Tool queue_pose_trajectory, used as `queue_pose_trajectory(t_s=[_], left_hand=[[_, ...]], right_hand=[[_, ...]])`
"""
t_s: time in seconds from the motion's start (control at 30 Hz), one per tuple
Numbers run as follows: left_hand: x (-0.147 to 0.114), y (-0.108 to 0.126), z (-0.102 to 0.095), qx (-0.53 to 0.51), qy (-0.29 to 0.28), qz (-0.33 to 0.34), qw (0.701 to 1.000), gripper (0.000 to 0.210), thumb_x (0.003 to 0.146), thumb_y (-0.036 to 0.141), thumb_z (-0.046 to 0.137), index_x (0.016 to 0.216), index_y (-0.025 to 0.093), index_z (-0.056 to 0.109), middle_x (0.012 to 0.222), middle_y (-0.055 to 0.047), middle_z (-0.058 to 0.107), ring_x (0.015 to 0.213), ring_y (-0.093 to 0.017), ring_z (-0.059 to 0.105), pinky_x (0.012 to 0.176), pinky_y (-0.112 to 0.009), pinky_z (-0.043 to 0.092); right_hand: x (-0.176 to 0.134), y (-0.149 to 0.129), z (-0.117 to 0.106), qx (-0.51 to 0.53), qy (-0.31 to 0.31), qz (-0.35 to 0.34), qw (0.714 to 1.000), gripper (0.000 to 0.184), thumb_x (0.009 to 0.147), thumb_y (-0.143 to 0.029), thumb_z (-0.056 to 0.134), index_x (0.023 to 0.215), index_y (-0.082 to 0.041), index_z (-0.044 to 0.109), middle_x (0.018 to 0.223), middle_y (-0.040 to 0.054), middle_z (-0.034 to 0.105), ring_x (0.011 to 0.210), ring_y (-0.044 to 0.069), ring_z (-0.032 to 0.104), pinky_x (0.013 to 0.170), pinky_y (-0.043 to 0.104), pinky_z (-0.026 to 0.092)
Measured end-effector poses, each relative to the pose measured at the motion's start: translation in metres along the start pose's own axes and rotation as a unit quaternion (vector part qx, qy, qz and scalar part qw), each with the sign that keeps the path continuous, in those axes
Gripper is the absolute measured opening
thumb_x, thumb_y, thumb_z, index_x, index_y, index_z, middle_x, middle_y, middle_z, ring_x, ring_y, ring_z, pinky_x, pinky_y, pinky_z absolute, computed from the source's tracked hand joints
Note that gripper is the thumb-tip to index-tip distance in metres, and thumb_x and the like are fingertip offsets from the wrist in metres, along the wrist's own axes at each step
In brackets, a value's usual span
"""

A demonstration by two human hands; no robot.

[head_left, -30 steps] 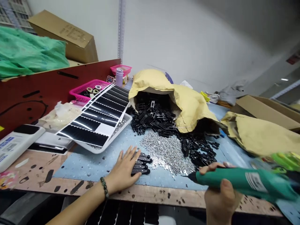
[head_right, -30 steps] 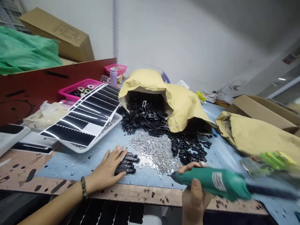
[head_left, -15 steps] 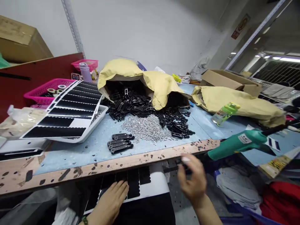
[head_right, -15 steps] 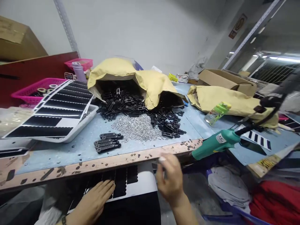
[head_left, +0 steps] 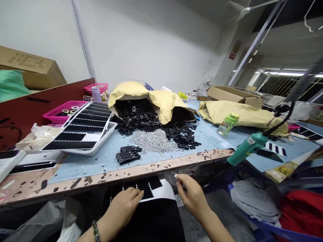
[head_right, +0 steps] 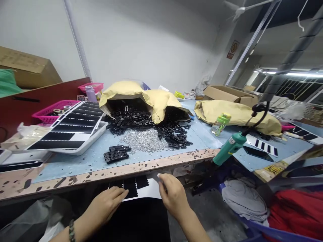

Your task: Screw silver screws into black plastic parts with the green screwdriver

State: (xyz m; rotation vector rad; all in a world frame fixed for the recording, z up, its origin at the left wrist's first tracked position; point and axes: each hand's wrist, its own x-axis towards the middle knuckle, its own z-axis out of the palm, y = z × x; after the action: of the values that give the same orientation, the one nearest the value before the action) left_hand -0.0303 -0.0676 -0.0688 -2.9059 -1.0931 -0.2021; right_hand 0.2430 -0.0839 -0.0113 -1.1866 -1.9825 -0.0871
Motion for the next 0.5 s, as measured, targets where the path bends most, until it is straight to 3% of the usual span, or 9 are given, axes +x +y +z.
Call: queue_pose_trajectory(t_s=[0.1, 0.23, 0.3, 0.37, 0.43, 0.5], left_hand=[[0.003, 0.031, 0.009, -0.017, -0.033, 0.054, 0.998, 0.05, 0.077, 0.003, 0.047, 0.125, 0.016, 0.053, 0.122, -0.013, 0.062, 0.105, -0.028, 0.06, 0.078, -0.036, 0.052], [0.02, 0.068, 0.032, -0.047, -0.079, 0.079, 0.993, 0.03, 0.08, 0.008, 0.05, 0.108, 0.011, 0.062, 0.104, -0.014, 0.069, 0.085, -0.028, 0.067, 0.066, -0.036, 0.054], [0.025, 0.074, 0.042, -0.058, -0.08, 0.084, 0.992, 0.025, 0.082, 0.008, 0.049, 0.103, 0.009, 0.064, 0.094, -0.014, 0.071, 0.079, -0.027, 0.067, 0.066, -0.037, 0.053], [0.025, 0.072, 0.048, -0.072, -0.077, 0.098, 0.99, 0.029, 0.085, 0.008, 0.047, 0.109, 0.009, 0.062, 0.099, -0.016, 0.07, 0.085, -0.028, 0.067, 0.07, -0.038, 0.053], [0.021, 0.067, 0.05, -0.093, -0.074, 0.11, 0.987, 0.032, 0.088, 0.009, 0.044, 0.117, 0.01, 0.058, 0.108, -0.018, 0.067, 0.094, -0.028, 0.065, 0.075, -0.039, 0.053], [0.016, 0.06, 0.047, -0.119, -0.078, 0.11, 0.984, 0.026, 0.09, 0.018, 0.05, 0.112, 0.014, 0.062, 0.107, -0.014, 0.069, 0.093, -0.027, 0.066, 0.076, -0.036, 0.053]], right_hand=[[-0.014, 0.003, 0.006, 0.021, -0.002, 0.068, 0.997, 0.022, 0.091, -0.017, 0.042, 0.107, -0.017, 0.057, 0.09, 0.0079, 0.066, 0.082, 0.018, 0.065, 0.074, 0.033, 0.055], [-0.04, -0.004, 0.046, -0.006, -0.125, 0.208, 0.97, 0.032, 0.087, -0.022, 0.045, 0.114, -0.014, 0.059, 0.109, 0.0137, 0.066, 0.102, 0.024, 0.063, 0.089, 0.037, 0.051], [-0.05, -0.01, 0.07, -0.036, -0.198, 0.259, 0.945, 0.046, 0.082, -0.026, 0.052, 0.125, -0.011, 0.055, 0.127, 0.0175, 0.058, 0.119, 0.03, 0.053, 0.1, 0.043, 0.044], [-0.055, -0.014, 0.088, -0.058, -0.24, 0.282, 0.927, 0.058, 0.081, -0.031, 0.054, 0.134, -0.009, 0.048, 0.141, 0.0177, 0.044, 0.129, 0.033, 0.042, 0.106, 0.046, 0.036], [-0.058, -0.015, 0.096, -0.071, -0.263, 0.288, 0.918, 0.062, 0.082, -0.033, 0.053, 0.137, -0.007, 0.044, 0.146, 0.0172, 0.037, 0.132, 0.033, 0.037, 0.108, 0.046, 0.033], [-0.06, -0.013, 0.097, -0.066, -0.282, 0.279, 0.915, 0.062, 0.083, -0.032, 0.051, 0.138, -0.005, 0.042, 0.147, 0.0166, 0.035, 0.134, 0.032, 0.035, 0.109, 0.044, 0.032]])
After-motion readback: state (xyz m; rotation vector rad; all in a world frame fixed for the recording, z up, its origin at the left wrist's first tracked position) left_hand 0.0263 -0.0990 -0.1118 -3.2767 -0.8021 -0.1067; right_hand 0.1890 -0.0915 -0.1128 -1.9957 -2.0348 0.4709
